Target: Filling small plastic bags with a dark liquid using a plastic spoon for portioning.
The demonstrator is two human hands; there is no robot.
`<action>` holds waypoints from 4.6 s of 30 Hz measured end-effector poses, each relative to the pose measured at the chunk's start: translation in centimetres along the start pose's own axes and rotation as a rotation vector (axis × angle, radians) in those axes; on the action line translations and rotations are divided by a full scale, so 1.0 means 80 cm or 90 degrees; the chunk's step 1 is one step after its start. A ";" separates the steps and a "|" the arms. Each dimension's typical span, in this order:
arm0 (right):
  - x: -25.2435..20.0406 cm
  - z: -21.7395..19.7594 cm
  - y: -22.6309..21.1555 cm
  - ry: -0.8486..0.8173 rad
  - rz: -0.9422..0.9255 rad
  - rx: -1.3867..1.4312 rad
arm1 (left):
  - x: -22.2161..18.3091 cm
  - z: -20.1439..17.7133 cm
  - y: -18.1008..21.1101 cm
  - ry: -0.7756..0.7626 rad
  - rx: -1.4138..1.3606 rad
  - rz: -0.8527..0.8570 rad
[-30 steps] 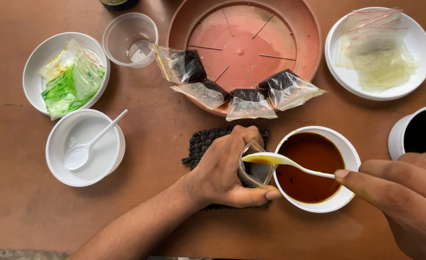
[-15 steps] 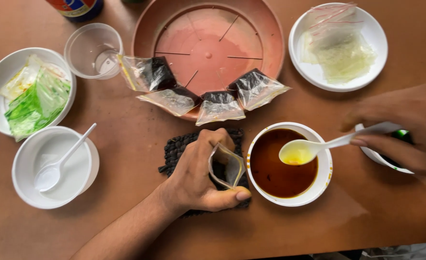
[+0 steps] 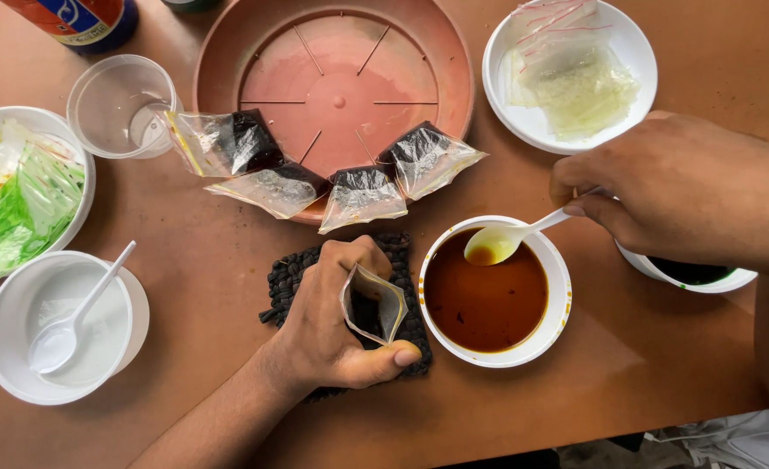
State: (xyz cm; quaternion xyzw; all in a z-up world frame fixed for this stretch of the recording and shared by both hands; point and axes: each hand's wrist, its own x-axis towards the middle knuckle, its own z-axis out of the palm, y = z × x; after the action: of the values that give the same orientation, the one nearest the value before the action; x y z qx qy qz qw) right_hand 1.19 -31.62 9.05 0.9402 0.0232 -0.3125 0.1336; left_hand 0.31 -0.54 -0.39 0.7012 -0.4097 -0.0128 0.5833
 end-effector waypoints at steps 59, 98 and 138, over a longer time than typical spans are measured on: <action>-0.064 0.019 -0.005 0.416 -0.246 0.410 | 0.000 -0.002 0.005 -0.012 0.057 0.039; -0.068 0.044 -0.059 0.441 -0.252 0.300 | -0.005 -0.005 0.005 0.008 0.066 0.013; -0.019 -0.016 -0.024 -0.081 0.074 0.012 | -0.006 -0.001 -0.006 -0.007 0.079 0.042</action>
State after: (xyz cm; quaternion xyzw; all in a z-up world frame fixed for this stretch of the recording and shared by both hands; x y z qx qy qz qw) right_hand 0.48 -29.36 10.49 0.9193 -0.0426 -0.3638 0.1439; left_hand 0.32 -0.21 -1.00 0.7219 -0.4356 0.0279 0.5369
